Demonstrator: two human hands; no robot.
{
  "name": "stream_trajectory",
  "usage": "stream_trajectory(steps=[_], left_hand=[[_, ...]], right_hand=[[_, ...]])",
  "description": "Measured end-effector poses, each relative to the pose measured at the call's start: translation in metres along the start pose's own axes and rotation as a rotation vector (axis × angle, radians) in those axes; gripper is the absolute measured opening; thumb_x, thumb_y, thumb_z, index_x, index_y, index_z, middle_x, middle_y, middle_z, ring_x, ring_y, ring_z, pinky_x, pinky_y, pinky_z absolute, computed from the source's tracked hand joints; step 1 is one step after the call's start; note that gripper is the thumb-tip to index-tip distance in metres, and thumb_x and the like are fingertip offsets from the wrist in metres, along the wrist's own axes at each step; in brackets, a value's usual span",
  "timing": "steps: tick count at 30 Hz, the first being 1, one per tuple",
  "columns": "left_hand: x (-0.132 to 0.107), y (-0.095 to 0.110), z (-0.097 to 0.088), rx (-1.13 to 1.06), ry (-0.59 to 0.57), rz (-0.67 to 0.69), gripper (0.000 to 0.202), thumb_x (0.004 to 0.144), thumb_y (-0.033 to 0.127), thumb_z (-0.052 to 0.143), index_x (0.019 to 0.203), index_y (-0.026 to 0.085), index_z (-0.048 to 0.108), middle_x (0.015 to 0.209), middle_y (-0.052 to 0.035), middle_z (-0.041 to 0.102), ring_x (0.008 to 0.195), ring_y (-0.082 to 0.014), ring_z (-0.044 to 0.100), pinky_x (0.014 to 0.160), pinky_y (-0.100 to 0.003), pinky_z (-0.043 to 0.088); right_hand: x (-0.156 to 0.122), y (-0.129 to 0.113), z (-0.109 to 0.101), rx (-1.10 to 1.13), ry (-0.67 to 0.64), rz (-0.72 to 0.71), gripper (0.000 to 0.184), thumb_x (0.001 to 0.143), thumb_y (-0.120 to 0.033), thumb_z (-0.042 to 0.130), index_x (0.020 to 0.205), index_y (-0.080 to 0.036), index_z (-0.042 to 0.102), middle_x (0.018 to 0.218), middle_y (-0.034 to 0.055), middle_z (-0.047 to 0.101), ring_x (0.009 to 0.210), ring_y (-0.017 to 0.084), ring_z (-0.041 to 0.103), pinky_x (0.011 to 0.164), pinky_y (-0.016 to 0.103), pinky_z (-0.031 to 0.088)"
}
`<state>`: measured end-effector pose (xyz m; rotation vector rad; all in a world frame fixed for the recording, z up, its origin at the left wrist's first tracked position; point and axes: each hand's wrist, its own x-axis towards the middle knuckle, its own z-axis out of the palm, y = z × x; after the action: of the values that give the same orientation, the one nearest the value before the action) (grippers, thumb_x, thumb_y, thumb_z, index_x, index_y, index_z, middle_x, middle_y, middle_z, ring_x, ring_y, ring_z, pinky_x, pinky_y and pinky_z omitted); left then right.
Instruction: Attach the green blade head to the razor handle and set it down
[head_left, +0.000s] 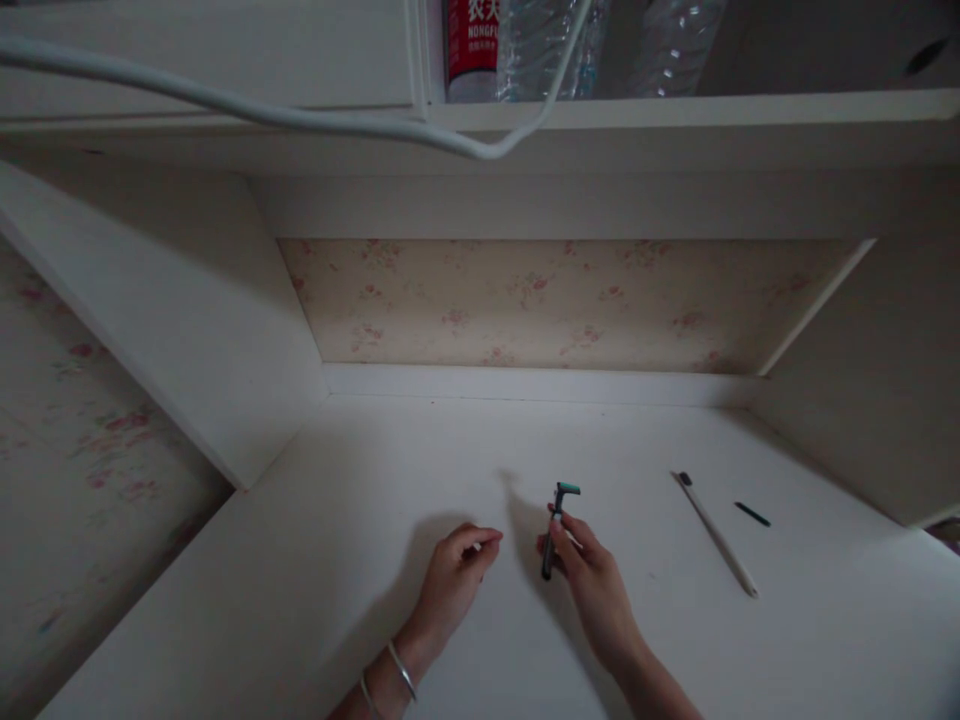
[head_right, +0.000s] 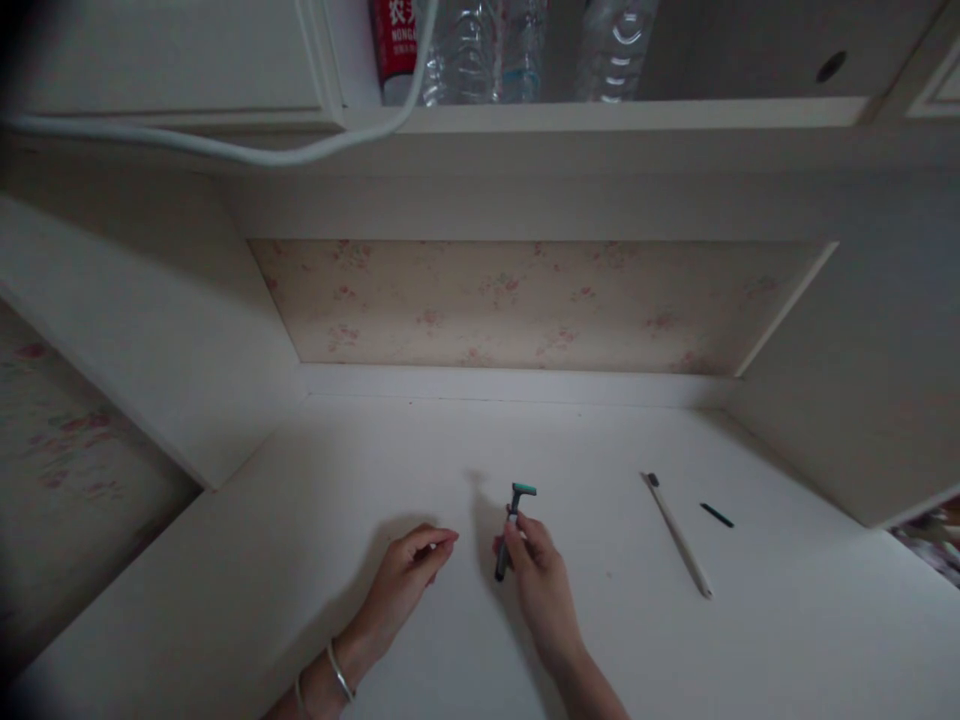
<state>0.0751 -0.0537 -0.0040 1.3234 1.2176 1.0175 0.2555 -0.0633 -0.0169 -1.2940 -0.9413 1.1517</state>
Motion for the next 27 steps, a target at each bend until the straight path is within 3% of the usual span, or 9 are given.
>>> stream_trajectory(steps=[4, 7, 12, 19, 27], left_hand=[[-0.001, 0.001, 0.0, 0.009, -0.011, -0.006, 0.03, 0.08, 0.038, 0.061, 0.093, 0.014, 0.073, 0.076, -0.0024, 0.058, 0.059, -0.0111, 0.046, 0.053, -0.023, 0.035], [-0.001, 0.0, -0.001, 0.009, -0.026, -0.015, 0.031, 0.079, 0.04, 0.062, 0.093, 0.015, 0.073, 0.074, -0.002, 0.058, 0.06, -0.0114, 0.046, 0.054, -0.023, 0.035], [-0.001, -0.002, 0.0, 0.008, -0.045, -0.013, 0.031, 0.079, 0.039, 0.061, 0.094, 0.015, 0.073, 0.072, -0.0013, 0.057, 0.059, -0.0113, 0.046, 0.054, -0.023, 0.035], [0.0, -0.001, 0.0, 0.032, -0.07, -0.024, 0.03, 0.079, 0.037, 0.06, 0.092, 0.013, 0.073, 0.072, -0.0014, 0.056, 0.058, -0.0108, 0.046, 0.054, -0.023, 0.036], [0.001, -0.004, 0.0, 0.054, -0.096, 0.0, 0.028, 0.08, 0.035, 0.059, 0.092, 0.014, 0.073, 0.073, -0.0022, 0.058, 0.059, -0.0113, 0.047, 0.054, -0.023, 0.036]], right_hand=[[0.022, -0.004, -0.058, -0.326, 0.08, -0.078, 0.054, 0.084, -0.058, 0.052, 0.111, -0.012, 0.06, 0.085, 0.0107, 0.068, 0.081, 0.024, 0.066, 0.069, 0.031, 0.052], [0.042, -0.014, -0.108, -0.942, 0.166, -0.07, 0.053, 0.093, -0.05, 0.031, 0.119, -0.013, 0.058, 0.094, 0.0121, 0.07, 0.082, 0.022, 0.068, 0.067, 0.026, 0.052], [0.065, -0.035, -0.163, -1.29, 0.23, 0.015, 0.042, 0.089, -0.039, 0.037, 0.106, -0.016, 0.067, 0.107, 0.017, 0.066, 0.095, 0.032, 0.064, 0.076, 0.038, 0.047], [0.082, -0.027, -0.187, -1.516, 0.194, 0.154, 0.037, 0.088, -0.031, 0.039, 0.095, -0.013, 0.07, 0.108, 0.0208, 0.066, 0.093, 0.037, 0.064, 0.07, 0.041, 0.047], [0.095, -0.023, -0.192, -1.596, 0.172, 0.172, 0.035, 0.085, -0.025, 0.042, 0.095, -0.008, 0.071, 0.106, 0.0223, 0.067, 0.096, 0.037, 0.064, 0.071, 0.04, 0.049]])
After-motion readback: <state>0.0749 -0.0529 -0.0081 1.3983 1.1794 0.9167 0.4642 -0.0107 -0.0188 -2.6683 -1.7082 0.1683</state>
